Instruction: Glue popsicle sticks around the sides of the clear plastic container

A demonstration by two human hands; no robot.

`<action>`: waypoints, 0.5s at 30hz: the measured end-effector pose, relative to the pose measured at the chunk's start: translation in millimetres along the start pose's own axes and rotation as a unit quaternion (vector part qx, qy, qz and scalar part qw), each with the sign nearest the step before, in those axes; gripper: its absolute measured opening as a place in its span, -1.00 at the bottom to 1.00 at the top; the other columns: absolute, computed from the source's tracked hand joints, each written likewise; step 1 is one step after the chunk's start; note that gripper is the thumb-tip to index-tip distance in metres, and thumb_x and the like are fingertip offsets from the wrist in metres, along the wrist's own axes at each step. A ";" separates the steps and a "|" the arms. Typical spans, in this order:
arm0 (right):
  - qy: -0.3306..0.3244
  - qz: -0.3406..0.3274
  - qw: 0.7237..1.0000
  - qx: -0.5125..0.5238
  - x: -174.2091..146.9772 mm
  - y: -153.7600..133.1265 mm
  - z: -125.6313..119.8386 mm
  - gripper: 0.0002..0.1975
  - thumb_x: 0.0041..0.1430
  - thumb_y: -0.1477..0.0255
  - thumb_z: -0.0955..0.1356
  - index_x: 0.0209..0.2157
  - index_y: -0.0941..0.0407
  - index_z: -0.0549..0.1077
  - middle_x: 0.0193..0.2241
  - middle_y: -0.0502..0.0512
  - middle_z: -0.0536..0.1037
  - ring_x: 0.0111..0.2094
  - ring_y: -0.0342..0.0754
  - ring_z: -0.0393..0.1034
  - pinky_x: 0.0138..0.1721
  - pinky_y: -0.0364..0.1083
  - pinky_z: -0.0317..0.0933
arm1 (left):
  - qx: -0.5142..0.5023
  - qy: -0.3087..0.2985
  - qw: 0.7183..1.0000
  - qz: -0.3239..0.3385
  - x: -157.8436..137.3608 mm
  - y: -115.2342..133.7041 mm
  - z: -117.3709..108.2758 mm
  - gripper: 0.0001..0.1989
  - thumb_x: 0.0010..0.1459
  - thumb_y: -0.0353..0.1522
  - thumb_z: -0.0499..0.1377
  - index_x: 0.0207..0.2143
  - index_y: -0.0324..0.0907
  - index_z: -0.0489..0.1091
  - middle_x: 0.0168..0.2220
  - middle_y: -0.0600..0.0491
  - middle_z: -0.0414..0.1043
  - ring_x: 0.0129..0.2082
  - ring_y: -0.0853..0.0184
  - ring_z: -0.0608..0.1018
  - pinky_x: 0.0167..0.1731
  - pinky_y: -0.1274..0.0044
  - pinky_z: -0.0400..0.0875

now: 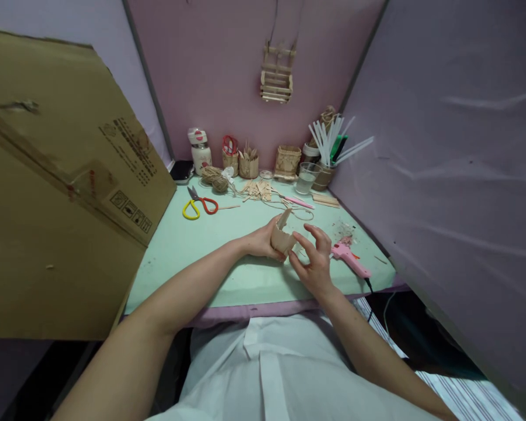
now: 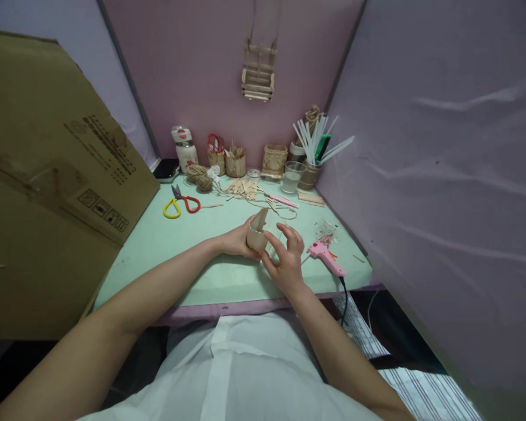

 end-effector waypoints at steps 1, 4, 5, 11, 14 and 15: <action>-0.012 0.008 1.000 0.007 -2.0 0.3 1.3 -0.43 0.16 0.42 0.39 0.20 -0.14 0.25 0.21 0.17 0.20 0.23 0.19 0.15 0.18 0.27 0.13 | 0.001 0.001 1.000 0.001 -0.1 0.0 -0.3 0.27 -0.33 -0.21 0.46 0.35 -0.22 -0.17 0.20 -0.20 0.18 0.19 -0.01 0.32 0.17 0.26 0.23; -0.041 0.056 0.997 0.039 -8.2 5.2 4.8 -0.15 0.13 0.31 0.41 0.35 -0.11 -0.07 0.33 0.25 0.01 0.33 0.24 -0.02 0.23 0.32 0.06 | -0.001 0.001 1.000 0.002 0.0 -1.8 -1.1 0.32 -0.34 -0.19 0.47 0.37 -0.24 -0.21 0.23 -0.23 0.15 0.23 -0.04 0.29 0.20 0.25 0.20; -0.045 0.081 0.994 0.054 -10.0 8.6 5.9 -0.06 0.12 0.28 0.42 0.38 -0.07 -0.19 0.35 0.27 -0.04 0.36 0.25 -0.08 0.25 0.33 0.02 | -0.003 -0.001 1.000 0.001 0.0 -2.4 -1.2 0.33 -0.35 -0.20 0.48 0.37 -0.23 -0.22 0.24 -0.23 0.15 0.23 -0.04 0.29 0.21 0.25 0.20; -0.093 0.203 0.959 0.177 -16.1 31.9 23.7 0.08 0.12 0.20 0.40 0.37 -0.02 -0.45 0.39 0.30 -0.12 0.40 0.16 -0.15 0.30 0.29 -0.05 | -0.007 -0.014 1.000 -0.003 -1.8 2.3 -5.0 0.30 -0.30 -0.21 0.47 0.38 -0.23 -0.21 0.25 -0.20 0.20 0.24 -0.02 0.31 0.22 0.28 0.21; -0.103 0.222 0.945 0.217 -18.1 37.0 30.4 0.07 0.11 0.20 0.40 0.37 -0.02 -0.42 0.36 0.32 -0.02 0.37 0.14 -0.04 0.29 0.27 -0.03 | 0.010 -0.018 1.000 0.012 -3.0 4.6 -12.5 0.22 -0.30 -0.23 0.47 0.37 -0.21 -0.08 0.27 -0.17 0.21 0.26 -0.03 0.29 0.24 0.28 0.18; -0.098 0.228 0.944 0.219 -18.7 38.1 30.9 0.06 0.10 0.21 0.41 0.37 -0.03 -0.39 0.34 0.32 0.01 0.35 0.13 0.00 0.28 0.26 -0.01 | 0.019 -0.015 1.000 0.011 -3.4 3.3 -16.5 0.19 -0.31 -0.24 0.47 0.35 -0.20 -0.02 0.27 -0.16 0.22 0.26 -0.03 0.29 0.25 0.27 0.18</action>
Point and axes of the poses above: each hand's wrist, its own x-axis towards the middle knuckle, its own z-axis out of the palm, y = z × x, the point moved 5 cm from there along x, towards the middle knuckle
